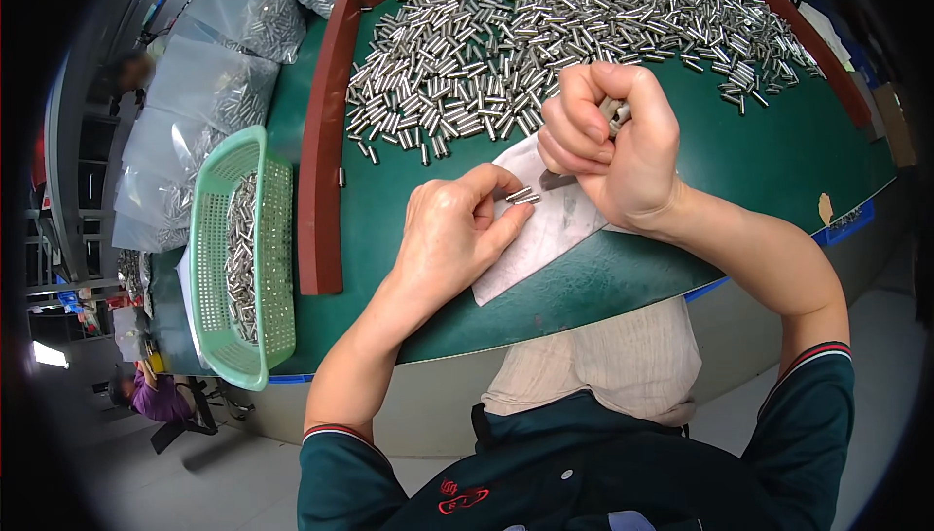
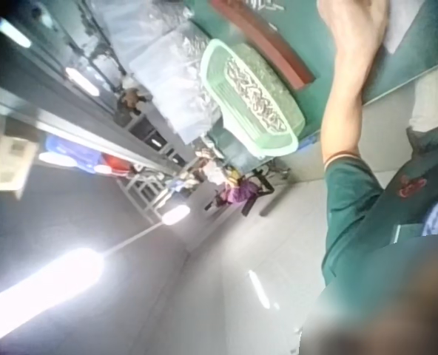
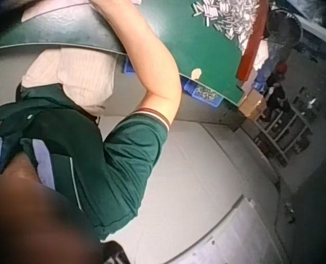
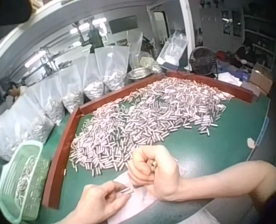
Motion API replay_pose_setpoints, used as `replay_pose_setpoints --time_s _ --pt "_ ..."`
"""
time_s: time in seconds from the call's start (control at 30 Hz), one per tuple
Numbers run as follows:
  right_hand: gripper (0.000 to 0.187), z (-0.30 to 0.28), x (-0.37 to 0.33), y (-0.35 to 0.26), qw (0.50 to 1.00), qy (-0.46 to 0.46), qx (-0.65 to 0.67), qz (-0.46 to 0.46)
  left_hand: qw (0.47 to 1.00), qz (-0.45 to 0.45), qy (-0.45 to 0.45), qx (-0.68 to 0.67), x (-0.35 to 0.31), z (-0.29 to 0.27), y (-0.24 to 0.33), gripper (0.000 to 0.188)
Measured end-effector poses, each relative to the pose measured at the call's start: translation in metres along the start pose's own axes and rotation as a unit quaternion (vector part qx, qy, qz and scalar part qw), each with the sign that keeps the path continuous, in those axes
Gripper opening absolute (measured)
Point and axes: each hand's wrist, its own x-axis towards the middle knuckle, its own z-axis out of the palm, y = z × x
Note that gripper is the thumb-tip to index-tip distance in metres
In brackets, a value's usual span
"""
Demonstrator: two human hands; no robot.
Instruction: Processing small cylindrical metal components using a handheld scraper tool at a manufacturing workbench.
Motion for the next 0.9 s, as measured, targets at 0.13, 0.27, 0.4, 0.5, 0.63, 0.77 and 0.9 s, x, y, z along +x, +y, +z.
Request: replay_pose_setpoints --time_s 0.13,0.27,0.4,0.5,0.63,0.77,0.9 --pt "0.030 0.000 0.002 0.005 1.000 -0.006 0.004 -0.013 1.000 0.022 0.014 0.006 -0.001 0.003 -0.002 0.011" --pt "0.029 -0.001 0.003 0.006 1.000 -0.001 -0.003 -0.014 1.000 0.020 0.015 0.014 -0.001 0.003 -0.001 0.010" --pt "0.036 0.000 0.003 0.005 0.999 0.017 -0.032 0.000 0.996 0.061 0.043 0.046 -0.002 0.005 0.001 0.008" --pt "0.035 -0.001 0.004 0.005 0.999 0.015 -0.037 -0.002 0.970 0.177 0.079 0.143 0.002 0.008 -0.001 0.005" --pt "0.028 -0.002 0.005 0.006 1.000 0.011 -0.024 -0.013 0.965 0.185 0.056 0.177 0.007 0.006 -0.002 0.007" --pt "0.028 -0.003 0.006 0.006 1.000 0.006 0.003 0.010 0.998 0.055 0.027 -0.021 0.007 -0.001 -0.002 0.008" --pt "0.032 -0.002 0.004 0.005 0.999 0.022 0.024 0.024 0.828 -0.092 -0.046 -0.551 0.014 -0.010 -0.018 0.008"
